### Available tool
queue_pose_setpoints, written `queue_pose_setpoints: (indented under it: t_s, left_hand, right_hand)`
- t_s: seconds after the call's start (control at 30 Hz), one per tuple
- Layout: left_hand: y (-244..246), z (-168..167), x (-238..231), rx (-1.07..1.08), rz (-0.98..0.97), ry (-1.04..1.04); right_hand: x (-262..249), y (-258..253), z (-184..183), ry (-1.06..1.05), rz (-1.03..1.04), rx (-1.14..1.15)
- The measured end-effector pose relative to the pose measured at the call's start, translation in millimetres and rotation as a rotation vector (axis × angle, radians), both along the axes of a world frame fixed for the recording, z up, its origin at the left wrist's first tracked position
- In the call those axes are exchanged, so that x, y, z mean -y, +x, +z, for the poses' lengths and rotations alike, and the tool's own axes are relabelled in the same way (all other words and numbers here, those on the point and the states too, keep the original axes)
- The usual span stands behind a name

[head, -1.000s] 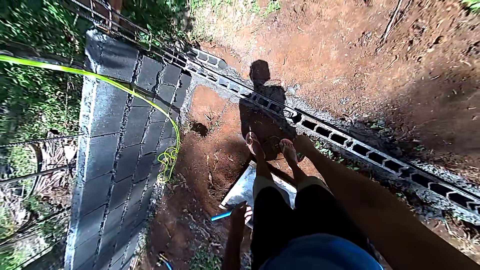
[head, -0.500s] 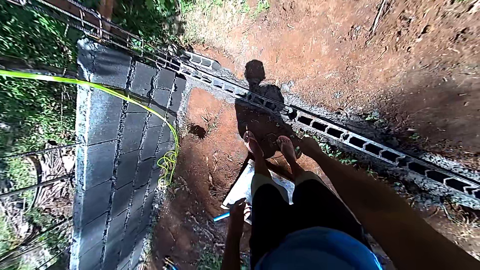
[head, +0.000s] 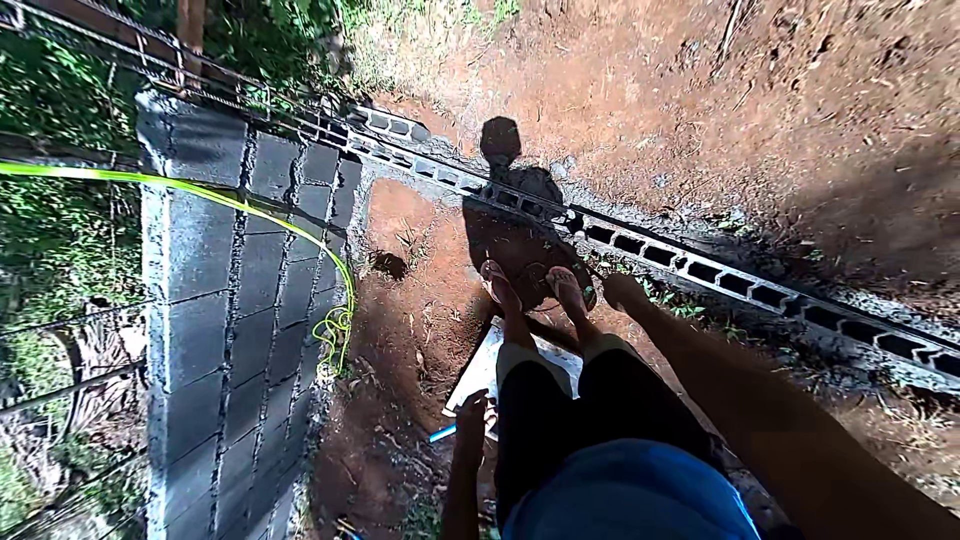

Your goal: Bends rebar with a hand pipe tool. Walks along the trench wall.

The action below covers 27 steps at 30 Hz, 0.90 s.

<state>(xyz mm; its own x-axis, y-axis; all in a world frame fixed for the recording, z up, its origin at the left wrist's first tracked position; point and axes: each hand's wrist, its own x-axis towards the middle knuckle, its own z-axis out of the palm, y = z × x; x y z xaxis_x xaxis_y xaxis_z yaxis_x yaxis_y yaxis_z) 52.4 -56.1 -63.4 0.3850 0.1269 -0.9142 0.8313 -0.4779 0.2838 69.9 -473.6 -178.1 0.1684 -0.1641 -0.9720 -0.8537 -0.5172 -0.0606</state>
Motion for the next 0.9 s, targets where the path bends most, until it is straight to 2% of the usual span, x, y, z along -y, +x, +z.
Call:
queue_pose_setpoints:
  t_s: [0.27,0.43,0.9]
  left_hand:
    - [3.1,-4.2,10.5,-0.004,0.046,-0.091]
    - [5.2,-2.9,23.5,-0.008,0.020,-0.070]
    - [17.2,2.2,41.0,-0.017,-0.049,-0.042]
  right_hand:
    - [16.9,-55.0,2.7,-0.048,0.065,-0.025]
    - [18.9,-63.1,4.6,-0.037,-0.033,-0.046]
    - [21.1,-70.2,-0.4,-0.010,-0.088,-0.056]
